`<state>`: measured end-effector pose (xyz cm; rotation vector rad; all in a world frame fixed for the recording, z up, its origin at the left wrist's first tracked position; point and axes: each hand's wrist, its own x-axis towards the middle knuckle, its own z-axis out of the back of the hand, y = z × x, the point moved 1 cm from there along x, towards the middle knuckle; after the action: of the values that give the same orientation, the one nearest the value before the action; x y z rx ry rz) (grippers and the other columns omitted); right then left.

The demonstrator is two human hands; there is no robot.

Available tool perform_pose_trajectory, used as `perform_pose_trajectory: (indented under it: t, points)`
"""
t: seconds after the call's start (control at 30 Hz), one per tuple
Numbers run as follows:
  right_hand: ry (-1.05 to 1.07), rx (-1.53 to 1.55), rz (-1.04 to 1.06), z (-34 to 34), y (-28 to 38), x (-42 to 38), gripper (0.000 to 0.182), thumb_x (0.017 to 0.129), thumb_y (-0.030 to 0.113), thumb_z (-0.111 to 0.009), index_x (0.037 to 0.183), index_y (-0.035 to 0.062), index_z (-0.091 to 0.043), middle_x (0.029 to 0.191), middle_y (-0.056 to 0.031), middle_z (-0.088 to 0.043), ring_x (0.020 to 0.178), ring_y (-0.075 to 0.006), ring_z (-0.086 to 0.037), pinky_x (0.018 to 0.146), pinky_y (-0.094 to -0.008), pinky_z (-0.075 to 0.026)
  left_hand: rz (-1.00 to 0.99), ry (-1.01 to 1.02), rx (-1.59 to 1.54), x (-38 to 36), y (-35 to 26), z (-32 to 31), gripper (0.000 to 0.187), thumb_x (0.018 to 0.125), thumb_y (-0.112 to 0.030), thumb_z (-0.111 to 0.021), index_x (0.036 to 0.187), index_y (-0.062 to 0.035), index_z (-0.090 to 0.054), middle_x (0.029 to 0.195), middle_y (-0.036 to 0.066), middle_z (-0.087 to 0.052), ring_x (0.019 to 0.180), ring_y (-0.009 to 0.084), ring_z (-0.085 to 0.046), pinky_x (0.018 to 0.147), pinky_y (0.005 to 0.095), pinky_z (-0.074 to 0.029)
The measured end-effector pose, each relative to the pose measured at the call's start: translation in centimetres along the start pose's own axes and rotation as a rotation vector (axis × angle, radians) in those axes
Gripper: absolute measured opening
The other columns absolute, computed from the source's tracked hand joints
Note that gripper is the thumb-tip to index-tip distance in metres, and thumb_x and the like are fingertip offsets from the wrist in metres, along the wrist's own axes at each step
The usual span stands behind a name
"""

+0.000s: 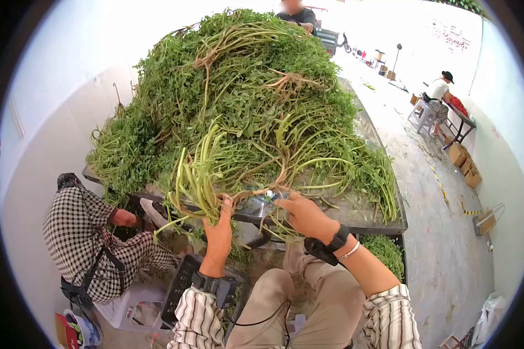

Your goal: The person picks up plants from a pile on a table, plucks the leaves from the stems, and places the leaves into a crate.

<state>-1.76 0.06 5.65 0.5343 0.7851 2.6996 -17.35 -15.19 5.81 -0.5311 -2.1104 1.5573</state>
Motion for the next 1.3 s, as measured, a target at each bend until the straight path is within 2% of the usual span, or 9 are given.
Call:
perform_pose_trajectory:
  t: [0.27,0.33,0.4,0.53,0.77,1.03,1.13,1.2,1.3]
  points:
    - [-0.096,0.105,0.001,-0.7,-0.7,2.9,0.018,0.084,0.004,-0.053,0.101,0.0023,-0.058,0.094,-0.018,-0.055,0.085,-0.0366,-0.054,0.072,-0.04,-0.045,-0.026,-0.004,0.009,-0.3,0.6,0.9,0.032,0.088,-0.029,-0.066,0.108,-0.0051,-0.057,0.106,0.002,-0.054,0.099,0.0136,-0.049,0.089,0.0331,-0.04]
    - [-0.151,0.27,0.01,0.2,-0.6,3.9,0.015,0.084,0.007,-0.054,0.097,-0.0006,-0.057,0.081,-0.0174,-0.058,0.072,-0.0335,-0.054,0.067,-0.0364,-0.045,-0.021,0.039,-0.098,0.2,1.4,1.3,0.024,0.085,-0.018,-0.07,0.101,-0.0057,-0.057,0.101,0.0,-0.055,0.095,0.0115,-0.05,0.085,0.0307,-0.042]
    - [-0.173,0.193,0.042,0.6,0.2,4.8,0.015,0.084,0.008,-0.055,0.095,-0.0015,-0.057,0.078,-0.0176,-0.058,0.069,-0.0319,-0.054,0.065,-0.0362,-0.045,-0.027,0.066,-0.179,0.5,1.7,1.2,0.023,0.082,-0.011,-0.072,0.099,-0.0061,-0.057,0.099,0.0,-0.055,0.092,0.0109,-0.052,0.082,0.0289,-0.043]
    - [-0.183,0.181,-0.024,-1.0,2.2,5.0,0.017,0.079,0.011,-0.06,0.09,-0.0026,-0.061,0.071,-0.0183,-0.057,0.062,-0.0278,-0.055,0.059,-0.0363,-0.043,-0.026,0.107,-0.189,0.3,1.0,0.6,0.032,0.074,0.004,-0.073,0.097,-0.0056,-0.054,0.096,0.001,-0.056,0.085,0.0108,-0.056,0.075,0.0242,-0.046]
    - [-0.241,0.245,-0.041,-2.7,2.3,5.5,0.018,0.079,0.011,-0.061,0.092,-0.0022,-0.064,0.07,-0.015,-0.058,0.06,-0.0216,-0.053,0.057,-0.0339,-0.043,-0.086,0.135,-0.165,1.7,0.0,-0.6,0.036,0.075,0.003,-0.073,0.103,-0.0047,-0.05,0.096,0.002,-0.054,0.087,0.0099,-0.055,0.076,0.0237,-0.046]
    - [-0.248,0.236,-0.029,-3.1,1.3,5.3,0.016,0.079,0.01,-0.061,0.089,-0.0026,-0.063,0.067,-0.0138,-0.057,0.057,-0.0188,-0.051,0.056,-0.0336,-0.042,-0.129,0.158,-0.083,2.6,0.0,-1.9,0.028,0.079,-0.002,-0.071,0.1,-0.0041,-0.053,0.103,0.004,-0.054,0.093,0.0116,-0.051,0.08,0.0266,-0.044]
    - [-0.228,0.366,-0.13,-2.4,1.4,5.2,0.016,0.079,0.011,-0.061,0.087,-0.0032,-0.062,0.065,-0.0134,-0.056,0.057,-0.0182,-0.05,0.055,-0.0333,-0.042,-0.177,0.202,-0.122,2.3,0.2,-2.1,0.025,0.081,-0.003,-0.068,0.1,-0.0035,-0.052,0.109,0.007,-0.054,0.094,0.0137,-0.052,0.081,0.0285,-0.045]
    - [-0.311,0.311,-0.025,-2.3,1.3,5.2,0.017,0.079,0.012,-0.061,0.085,-0.0035,-0.062,0.065,-0.0123,-0.056,0.057,-0.0165,-0.05,0.055,-0.0328,-0.041,-0.235,0.22,-0.073,1.6,-0.5,-2.5,0.02,0.081,-0.002,-0.067,0.093,-0.0052,-0.052,0.113,0.01,-0.056,0.095,0.0142,-0.053,0.083,0.0311,-0.046]
    - [-0.278,0.355,-0.083,-2.7,1.2,5.2,0.017,0.079,0.013,-0.061,0.084,-0.0034,-0.063,0.065,-0.0115,-0.056,0.057,-0.0164,-0.05,0.054,-0.0326,-0.041,-0.238,0.176,-0.114,1.8,0.3,-3.2,0.018,0.082,-0.002,-0.066,0.092,-0.0042,-0.051,0.108,0.01,-0.058,0.092,0.0151,-0.054,0.081,0.0311,-0.046]
